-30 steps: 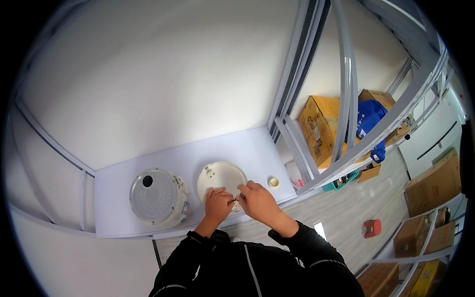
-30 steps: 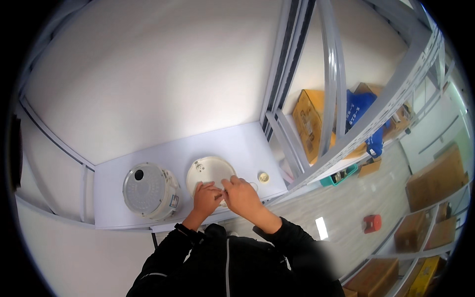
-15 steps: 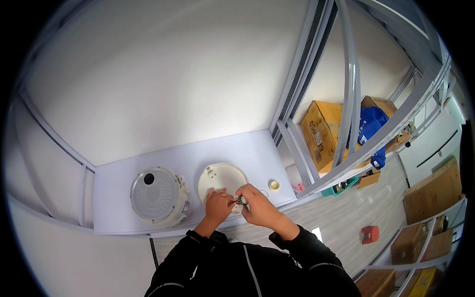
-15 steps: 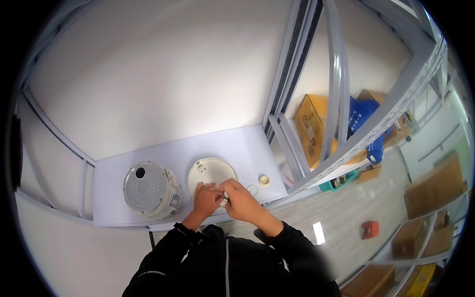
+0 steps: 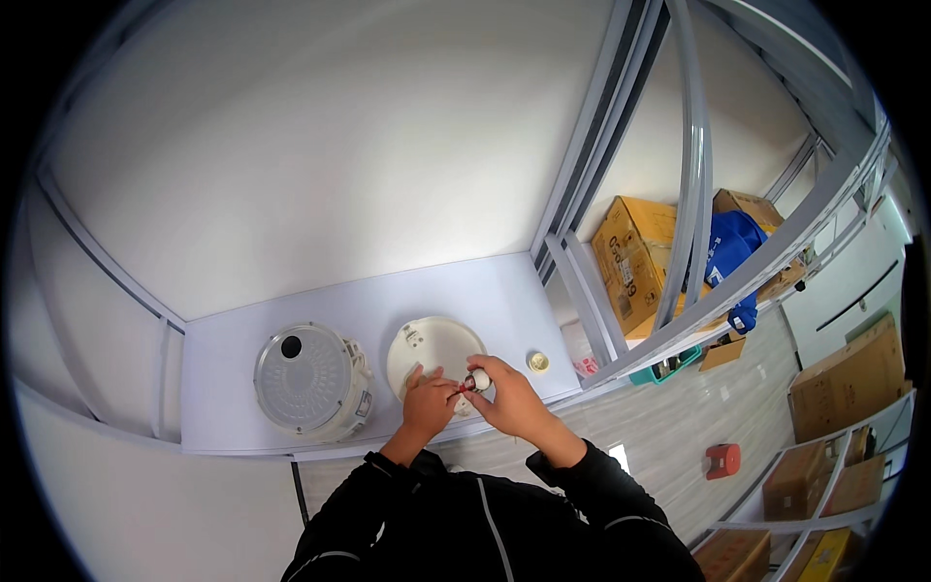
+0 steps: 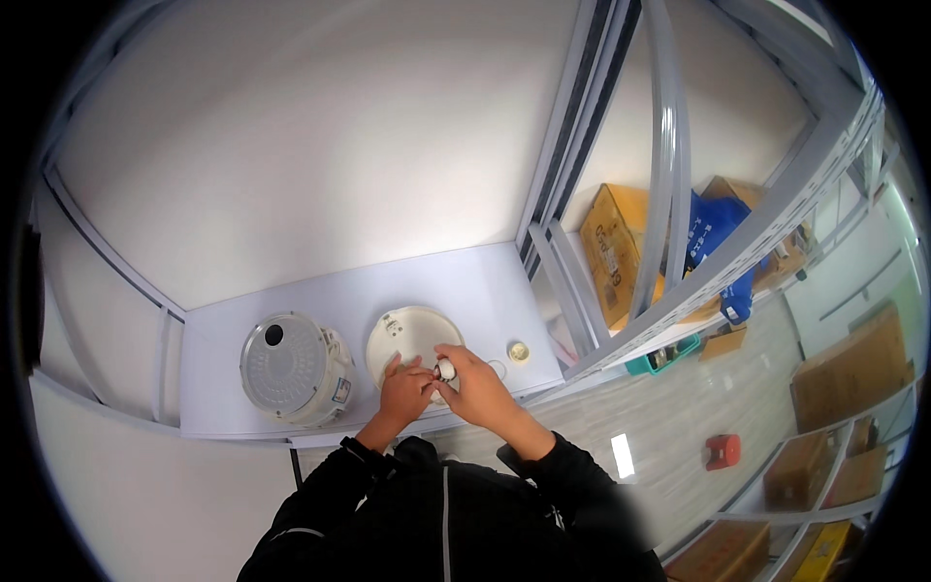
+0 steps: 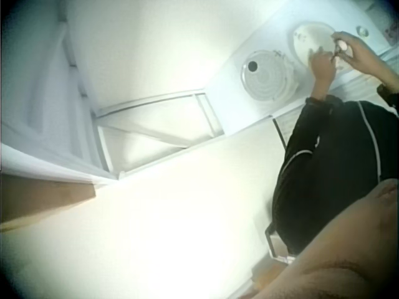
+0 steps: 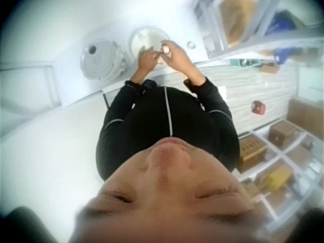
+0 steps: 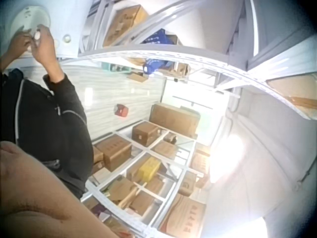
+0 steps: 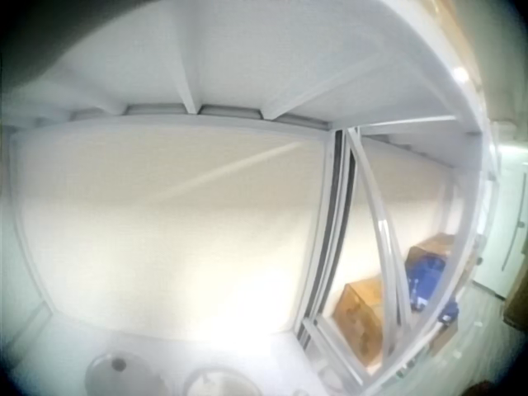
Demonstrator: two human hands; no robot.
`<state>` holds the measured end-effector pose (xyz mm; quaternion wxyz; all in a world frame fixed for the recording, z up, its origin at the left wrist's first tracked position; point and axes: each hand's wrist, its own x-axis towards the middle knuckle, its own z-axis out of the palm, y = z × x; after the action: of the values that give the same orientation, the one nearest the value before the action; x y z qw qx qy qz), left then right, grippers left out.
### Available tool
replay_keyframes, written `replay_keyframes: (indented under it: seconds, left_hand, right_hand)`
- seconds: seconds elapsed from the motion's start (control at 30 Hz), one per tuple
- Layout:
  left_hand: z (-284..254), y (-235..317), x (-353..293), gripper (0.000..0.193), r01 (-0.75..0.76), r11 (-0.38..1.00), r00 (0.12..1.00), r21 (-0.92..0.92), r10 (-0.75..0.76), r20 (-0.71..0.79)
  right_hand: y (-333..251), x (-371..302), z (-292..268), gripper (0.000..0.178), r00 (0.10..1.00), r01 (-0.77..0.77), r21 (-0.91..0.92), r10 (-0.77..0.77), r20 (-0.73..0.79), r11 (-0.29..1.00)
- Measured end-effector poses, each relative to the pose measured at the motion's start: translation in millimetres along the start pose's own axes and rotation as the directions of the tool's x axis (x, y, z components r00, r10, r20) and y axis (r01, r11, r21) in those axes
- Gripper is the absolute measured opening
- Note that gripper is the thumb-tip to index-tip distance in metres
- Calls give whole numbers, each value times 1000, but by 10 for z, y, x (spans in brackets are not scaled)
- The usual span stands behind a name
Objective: The person assembles a white rice cooker by screwing a socket into the base, inserting a red wire, and attaching the inner pot and lid. The person then repeats the process on a second unit, using a screwdriver to secure the socket and wire.
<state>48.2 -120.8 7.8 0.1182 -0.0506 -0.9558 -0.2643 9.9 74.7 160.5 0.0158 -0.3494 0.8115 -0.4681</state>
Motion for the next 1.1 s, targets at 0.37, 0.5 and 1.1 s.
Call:
replay_keyframes:
  seconds: [0.37, 0.5, 1.1]
  left_hand:
    - [-85, -82, 81, 15, -158, 984, 987, 76, 159, -5]
    - [-107, -108, 95, 17, -216, 968, 976, 128, 216, 21]
    - [-412, 435, 385, 9, -217, 972, 975, -95, 210, -77]
  right_hand:
    - [143, 56, 17, 58, 991, 43, -39, -47, -124, 998]
    - [158, 118, 38, 59, 992, 99, 19, -98, -82, 995]
    - [158, -2, -539, 56, 886, 177, 98, -115, -449, 979]
